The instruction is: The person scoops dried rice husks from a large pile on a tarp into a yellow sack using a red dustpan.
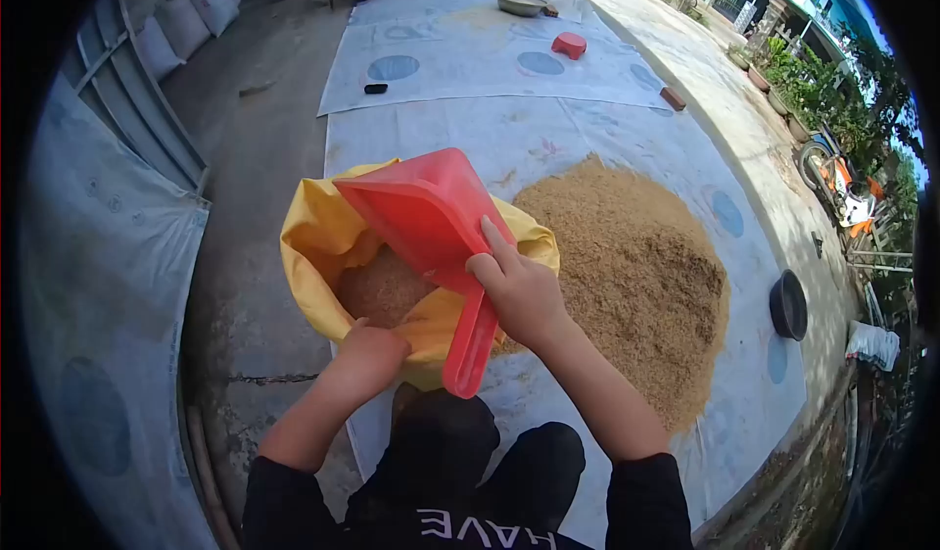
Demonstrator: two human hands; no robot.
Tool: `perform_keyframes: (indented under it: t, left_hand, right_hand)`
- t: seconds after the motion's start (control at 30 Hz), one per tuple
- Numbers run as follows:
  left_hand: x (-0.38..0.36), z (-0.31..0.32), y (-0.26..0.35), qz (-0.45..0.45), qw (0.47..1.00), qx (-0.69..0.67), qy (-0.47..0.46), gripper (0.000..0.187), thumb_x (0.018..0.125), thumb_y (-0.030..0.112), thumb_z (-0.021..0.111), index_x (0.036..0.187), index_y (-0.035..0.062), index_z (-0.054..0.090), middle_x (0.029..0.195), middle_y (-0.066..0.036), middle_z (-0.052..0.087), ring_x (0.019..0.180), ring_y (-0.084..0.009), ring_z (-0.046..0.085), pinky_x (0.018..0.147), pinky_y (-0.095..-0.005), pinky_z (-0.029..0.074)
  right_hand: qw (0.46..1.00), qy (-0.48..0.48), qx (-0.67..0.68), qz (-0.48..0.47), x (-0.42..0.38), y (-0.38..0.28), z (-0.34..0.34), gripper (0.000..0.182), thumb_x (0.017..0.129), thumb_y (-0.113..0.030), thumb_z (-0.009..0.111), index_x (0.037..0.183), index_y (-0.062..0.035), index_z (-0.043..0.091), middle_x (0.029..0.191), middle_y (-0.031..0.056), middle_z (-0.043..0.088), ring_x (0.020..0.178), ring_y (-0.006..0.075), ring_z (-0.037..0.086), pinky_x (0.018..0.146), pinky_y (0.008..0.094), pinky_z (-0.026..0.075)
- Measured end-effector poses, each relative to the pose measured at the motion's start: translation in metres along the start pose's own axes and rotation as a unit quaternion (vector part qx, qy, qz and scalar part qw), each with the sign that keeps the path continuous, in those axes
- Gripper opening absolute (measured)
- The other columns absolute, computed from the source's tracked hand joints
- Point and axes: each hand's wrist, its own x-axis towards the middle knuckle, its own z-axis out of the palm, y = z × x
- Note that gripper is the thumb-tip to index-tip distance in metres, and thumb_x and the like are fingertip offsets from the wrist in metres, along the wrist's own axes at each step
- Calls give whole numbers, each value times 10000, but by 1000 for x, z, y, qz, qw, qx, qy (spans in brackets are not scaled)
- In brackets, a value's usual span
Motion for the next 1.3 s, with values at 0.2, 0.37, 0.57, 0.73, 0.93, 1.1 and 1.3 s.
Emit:
perform_keyframes:
  t: [0.2,0.37,0.57,0.73,0.93,1.1,1.3]
  left_hand:
    - [6,-6,10,11,1000,-6,3,195,712,43,511,817,94,668,716,-112,631,774,-278,618,851,-405,417]
    - [23,2,19,-23,996,-36,74,243,723,42,514,930,83,635,805,-127,634,828,-286,611,902,-447,396]
    - [41,-1,41,14,998,-27,57,564,611,309,765,1089,101,548,848,-106,638,877,-287,594,889,-470,385]
    - [69,-1,71,50,998,-10,-21,487,644,341,744,1009,58,590,839,-135,637,843,-306,600,811,-422,421]
    - [94,1,86,72,996,-48,-36,443,678,277,734,1027,33,611,906,-172,638,881,-340,599,758,-412,465]
    - [108,23,80,83,995,-48,-35,365,708,205,706,1004,18,605,900,-188,625,869,-353,589,748,-411,461]
    - [111,42,81,94,991,-96,-10,207,735,98,652,909,0,598,802,-203,594,787,-378,563,674,-424,434]
  right_hand:
    - [996,47,41,63,-29,24,-14,186,765,-102,567,933,-110,488,1175,226,537,781,281,636,593,363,512]
    - [893,220,228,319,-111,60,-32,288,763,-94,647,1003,-115,488,1000,130,568,787,233,608,670,330,487]
    - [736,359,245,519,-282,90,-36,300,746,-120,694,975,-82,505,912,39,490,858,141,490,767,293,421]
    - [676,379,102,624,-424,43,-15,338,709,-128,715,975,-65,515,895,55,531,832,160,529,754,301,439]
    - [543,325,22,774,-520,-64,21,330,687,-126,721,934,-20,530,824,74,599,782,169,585,710,318,472]
    - [457,350,35,817,-564,-103,72,343,696,-132,728,947,-21,522,839,78,596,798,158,577,724,316,471]
    - [483,395,35,781,-568,-35,144,400,693,-153,726,997,-15,505,861,145,620,813,253,617,742,348,478]
